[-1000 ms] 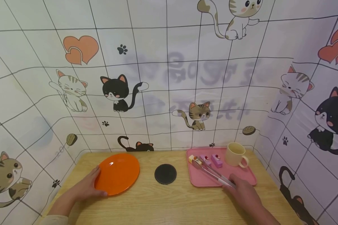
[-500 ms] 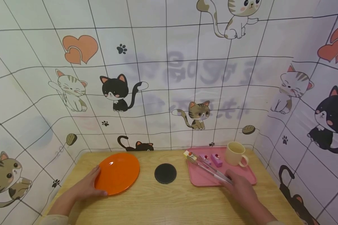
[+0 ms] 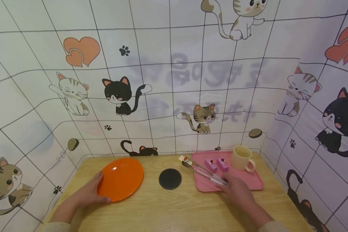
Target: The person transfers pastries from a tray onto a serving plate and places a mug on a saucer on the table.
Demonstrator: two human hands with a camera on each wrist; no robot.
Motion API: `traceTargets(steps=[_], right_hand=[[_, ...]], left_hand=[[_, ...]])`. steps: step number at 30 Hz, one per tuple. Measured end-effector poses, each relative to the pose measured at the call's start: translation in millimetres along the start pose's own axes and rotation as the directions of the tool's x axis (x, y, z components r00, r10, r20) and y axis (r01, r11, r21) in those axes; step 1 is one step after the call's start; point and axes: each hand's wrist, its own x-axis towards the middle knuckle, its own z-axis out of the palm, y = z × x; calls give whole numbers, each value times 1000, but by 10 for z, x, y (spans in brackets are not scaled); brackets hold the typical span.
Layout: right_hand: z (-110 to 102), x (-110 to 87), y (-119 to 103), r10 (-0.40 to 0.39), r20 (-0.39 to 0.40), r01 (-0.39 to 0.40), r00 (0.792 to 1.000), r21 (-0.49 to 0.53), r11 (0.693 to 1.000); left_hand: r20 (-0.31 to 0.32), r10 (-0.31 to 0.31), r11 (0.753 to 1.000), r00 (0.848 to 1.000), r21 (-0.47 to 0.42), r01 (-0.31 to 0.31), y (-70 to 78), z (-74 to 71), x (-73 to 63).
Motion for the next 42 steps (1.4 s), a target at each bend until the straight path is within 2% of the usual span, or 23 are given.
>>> traceTargets(steps=[13, 19, 25, 33, 42], right_hand=[[83, 165, -282, -80, 31, 79, 996, 7, 997], [120, 221, -393, -57, 60, 54, 997, 44, 998], [170, 270, -470, -78, 65, 75, 995, 44, 996], [269, 353, -562, -60, 100, 55, 993, 44, 997], [328, 457, -714, -128, 86, 125, 988, 40, 991]], left_hand=[[-4, 9, 1000, 1000, 2, -9, -21, 2, 20], [-1, 5, 1000, 1000, -7, -5, -16, -5, 22], [1, 8, 1000, 1000, -14, -8, 6, -15, 12], [6, 10, 1000, 1000, -22, -10, -12, -5, 23], [-4, 6, 1000, 1000, -24, -7, -17, -2, 23]])
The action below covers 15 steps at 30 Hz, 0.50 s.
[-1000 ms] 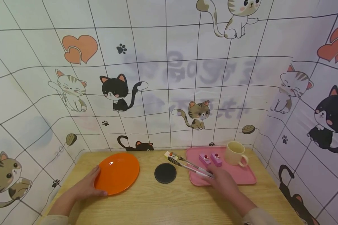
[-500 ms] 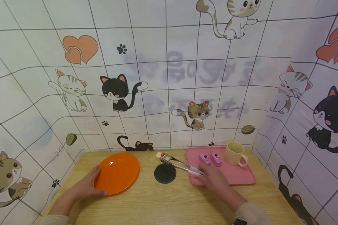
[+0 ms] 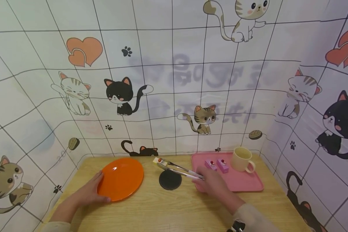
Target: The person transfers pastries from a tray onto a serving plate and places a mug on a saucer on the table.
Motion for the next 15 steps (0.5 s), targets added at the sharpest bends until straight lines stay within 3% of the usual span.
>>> traceTargets(steps=[4, 15], right_hand=[[50, 52, -21, -20, -1, 20, 1000, -11, 1000], [162, 219, -216, 43, 45, -43, 998, 0, 999]], left_hand=[[3, -6, 1000, 1000, 0, 6, 1, 7, -15], [4, 0, 1000, 1000, 10, 0, -10, 4, -15]])
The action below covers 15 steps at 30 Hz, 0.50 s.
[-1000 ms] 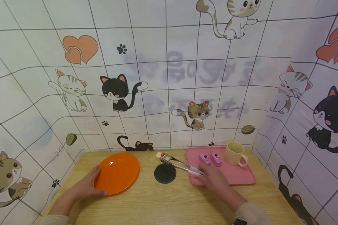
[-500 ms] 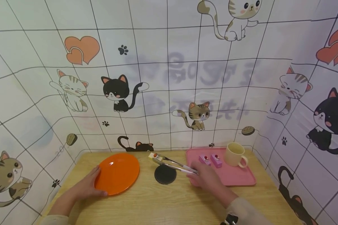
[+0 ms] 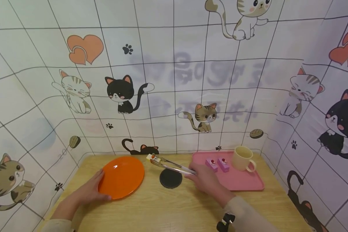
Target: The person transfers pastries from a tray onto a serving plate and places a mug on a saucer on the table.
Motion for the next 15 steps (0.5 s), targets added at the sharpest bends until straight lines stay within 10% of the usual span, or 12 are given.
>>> traceTargets(steps=[15], right_hand=[[125, 153, -151, -149, -17, 150, 989, 33, 988]], left_hand=[[5, -3, 1000, 1000, -8, 3, -16, -3, 9]])
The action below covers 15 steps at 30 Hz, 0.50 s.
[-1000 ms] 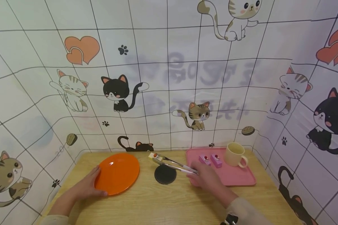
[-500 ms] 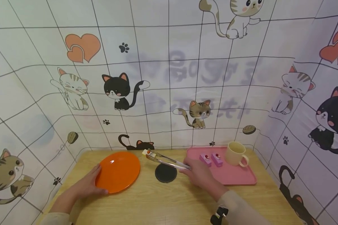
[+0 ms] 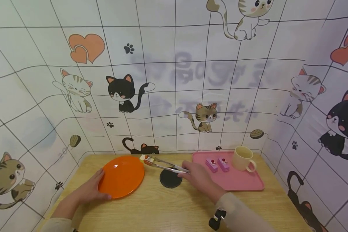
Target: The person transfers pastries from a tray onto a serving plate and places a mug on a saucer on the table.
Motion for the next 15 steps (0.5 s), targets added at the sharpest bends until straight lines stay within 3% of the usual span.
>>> traceTargets(steps=[8, 15], right_hand=[[100, 95, -110, 32, 22, -32, 999, 6, 999], [215, 197, -166, 12, 53, -13, 999, 8, 1000]], left_hand=[[-4, 8, 1000, 1000, -8, -8, 29, -21, -10], [-2, 7, 1000, 1000, -15, -7, 35, -20, -5]])
